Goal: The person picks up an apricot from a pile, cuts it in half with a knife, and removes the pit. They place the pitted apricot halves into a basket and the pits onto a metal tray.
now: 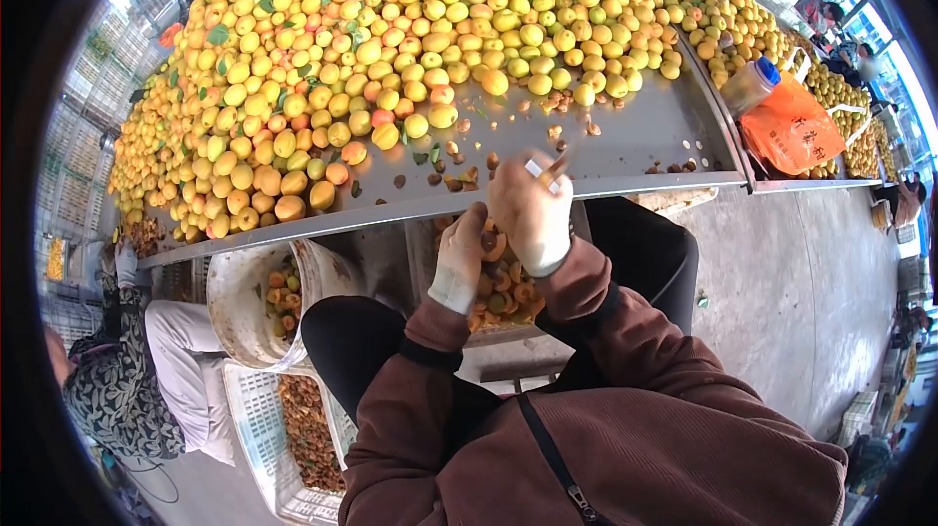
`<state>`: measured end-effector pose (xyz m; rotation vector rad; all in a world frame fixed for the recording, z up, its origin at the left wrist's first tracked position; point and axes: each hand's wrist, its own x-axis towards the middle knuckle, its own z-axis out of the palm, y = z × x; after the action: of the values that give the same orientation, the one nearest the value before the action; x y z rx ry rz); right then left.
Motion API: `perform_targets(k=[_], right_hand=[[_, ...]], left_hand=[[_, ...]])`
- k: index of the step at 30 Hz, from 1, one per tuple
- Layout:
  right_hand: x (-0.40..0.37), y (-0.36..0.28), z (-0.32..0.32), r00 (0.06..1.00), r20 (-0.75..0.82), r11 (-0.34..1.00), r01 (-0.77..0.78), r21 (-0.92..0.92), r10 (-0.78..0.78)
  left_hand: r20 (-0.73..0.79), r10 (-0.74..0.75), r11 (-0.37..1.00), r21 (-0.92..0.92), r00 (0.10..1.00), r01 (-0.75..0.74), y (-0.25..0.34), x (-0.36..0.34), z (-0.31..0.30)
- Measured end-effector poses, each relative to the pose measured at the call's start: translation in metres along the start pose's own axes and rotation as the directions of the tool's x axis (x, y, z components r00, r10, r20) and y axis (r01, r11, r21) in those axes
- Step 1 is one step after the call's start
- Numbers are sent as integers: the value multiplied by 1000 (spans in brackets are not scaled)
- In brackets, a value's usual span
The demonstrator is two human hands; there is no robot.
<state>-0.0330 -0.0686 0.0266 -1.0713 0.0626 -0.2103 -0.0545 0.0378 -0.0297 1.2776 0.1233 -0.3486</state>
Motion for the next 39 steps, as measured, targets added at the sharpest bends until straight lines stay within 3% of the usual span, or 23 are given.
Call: perform_targets(k=[2,3,4,6,7,10,12,13,15,16,22,24,25,26,28,29,30,32,34,36,37,38,39], right_hand=[[8,-19,-10,980,164,901,-167,400,109],[14,-16,-11,980,112,892,-195,408,163],[15,-14,-12,979,114,892,-199,407,167],[18,-9,-15,966,79,851,-254,460,246],[20,-3,-17,960,90,833,-274,480,264],[27,11,-25,933,110,710,-335,620,343],[30,13,-24,936,91,734,-324,597,340],[31,12,-20,939,63,757,-310,575,337],[34,7,-11,954,90,771,-285,569,285],[34,2,-6,964,114,787,-263,558,240],[29,-31,13,975,204,911,-159,380,86],[25,-33,2,978,211,997,19,-77,-3],[18,-42,8,984,56,948,-145,-283,168],[18,-26,-3,977,204,781,178,-598,-66],[8,-14,-10,904,421,424,412,-806,-78],[2,-13,-15,881,470,407,446,-797,-46],[-3,-12,-20,855,519,389,482,-785,-13],[-8,-3,-31,835,547,351,528,-773,-52],[-11,-4,-35,833,549,435,521,-734,-71],[-13,-5,-36,826,549,444,542,-713,-127],[-17,-8,-36,838,543,431,509,-745,-50],[-19,-11,-36,845,533,414,477,-775,26],[-16,-6,-38,848,524,392,511,-765,-82]], left_hand=[[42,0,1000,-9,999,1,5,1,-2],[57,143,975,166,988,-151,5,4,-4],[53,142,975,165,988,-149,3,4,-6],[163,376,792,455,912,-408,3,2,-6],[161,375,793,454,913,-406,5,2,-6],[127,341,838,407,931,-363,0,2,-6],[101,223,967,106,970,-233,-13,13,-11],[100,232,963,113,967,-243,1,7,-2],[-125,-70,982,-184,990,46,22,-8,15],[-129,-65,983,-181,990,40,24,-7,14],[70,-97,902,-415,993,117,17,7,-3],[37,-91,918,-384,995,98,20,9,-4],[4,-90,932,-352,996,85,24,8,-3],[9,-86,936,-342,996,84,26,7,0],[-205,240,971,43,949,-236,25,2,8],[-59,389,887,295,919,-356,0,13,-12],[-46,391,883,299,919,-361,-1,15,-10],[-62,182,957,-217,981,-191,-4,15,-4],[-77,236,964,-111,969,-243,-5,12,-4],[-118,166,985,-34,979,-171,-1,5,-1],[-108,169,985,-23,980,-173,-1,5,-2],[-95,78,965,-242,992,-99,-3,7,-3],[-63,-10,894,-448,998,-19,-5,9,-5]])
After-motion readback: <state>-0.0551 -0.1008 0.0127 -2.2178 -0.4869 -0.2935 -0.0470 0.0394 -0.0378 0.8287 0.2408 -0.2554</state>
